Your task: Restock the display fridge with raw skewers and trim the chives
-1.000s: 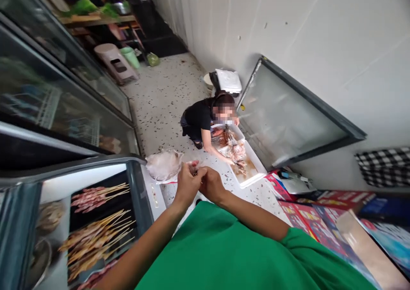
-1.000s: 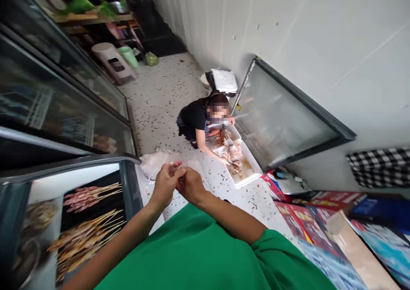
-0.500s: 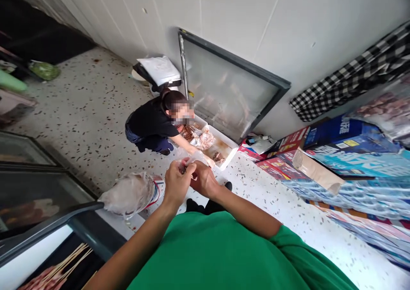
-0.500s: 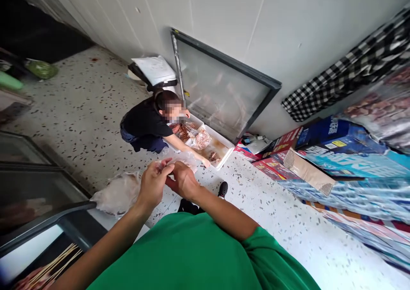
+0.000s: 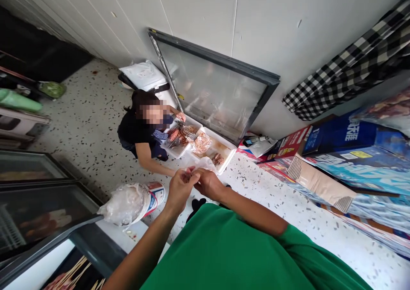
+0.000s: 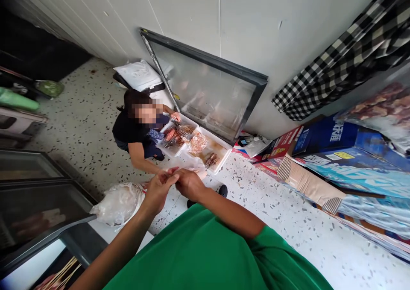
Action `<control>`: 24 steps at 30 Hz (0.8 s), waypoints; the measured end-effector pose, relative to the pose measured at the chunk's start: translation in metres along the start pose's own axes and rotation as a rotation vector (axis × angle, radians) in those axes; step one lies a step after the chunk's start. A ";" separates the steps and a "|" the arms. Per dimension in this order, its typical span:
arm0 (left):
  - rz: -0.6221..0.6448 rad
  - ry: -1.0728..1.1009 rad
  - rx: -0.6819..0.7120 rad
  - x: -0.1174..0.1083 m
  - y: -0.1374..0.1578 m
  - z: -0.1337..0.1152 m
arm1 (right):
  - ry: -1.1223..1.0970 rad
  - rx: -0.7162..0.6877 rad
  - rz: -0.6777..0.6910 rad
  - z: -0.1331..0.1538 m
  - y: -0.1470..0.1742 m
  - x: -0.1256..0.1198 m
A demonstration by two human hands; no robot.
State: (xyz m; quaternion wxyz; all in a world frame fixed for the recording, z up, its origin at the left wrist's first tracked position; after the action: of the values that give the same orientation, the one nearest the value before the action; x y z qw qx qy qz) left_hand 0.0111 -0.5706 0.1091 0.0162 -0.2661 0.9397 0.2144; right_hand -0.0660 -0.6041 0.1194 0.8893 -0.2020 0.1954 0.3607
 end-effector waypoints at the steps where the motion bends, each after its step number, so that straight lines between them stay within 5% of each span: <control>1: 0.073 -0.008 -0.008 0.010 -0.002 -0.005 | -0.005 -0.037 0.004 -0.001 -0.002 -0.009; 8: 0.474 -0.173 0.129 0.040 -0.053 -0.045 | -0.027 -0.143 -0.066 -0.023 -0.047 -0.051; 13: 0.593 -0.307 0.147 0.048 -0.116 -0.030 | 0.058 0.012 -0.146 -0.089 -0.095 -0.046; 20: 0.569 -0.522 0.135 0.027 -0.285 0.053 | 0.102 0.217 -0.305 -0.236 -0.165 0.015; 24: 0.409 -0.693 0.365 0.007 -0.402 0.059 | 0.073 0.393 -0.465 -0.328 -0.221 0.052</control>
State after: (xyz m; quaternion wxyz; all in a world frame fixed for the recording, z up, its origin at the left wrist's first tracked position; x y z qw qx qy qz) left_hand 0.2042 -0.8579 -0.1039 0.3342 0.0204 0.9346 0.1202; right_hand 0.0610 -0.8845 -0.1342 0.9625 -0.0782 0.2416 0.0952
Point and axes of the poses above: each hand's wrist, its own y-axis away from the middle knuckle, its own x-axis out of the palm, z = x × y, the point moved 10 cm from there along -y, towards the middle knuckle, and after that the axes turned 3 degrees about -z, right-handed, at the moved point
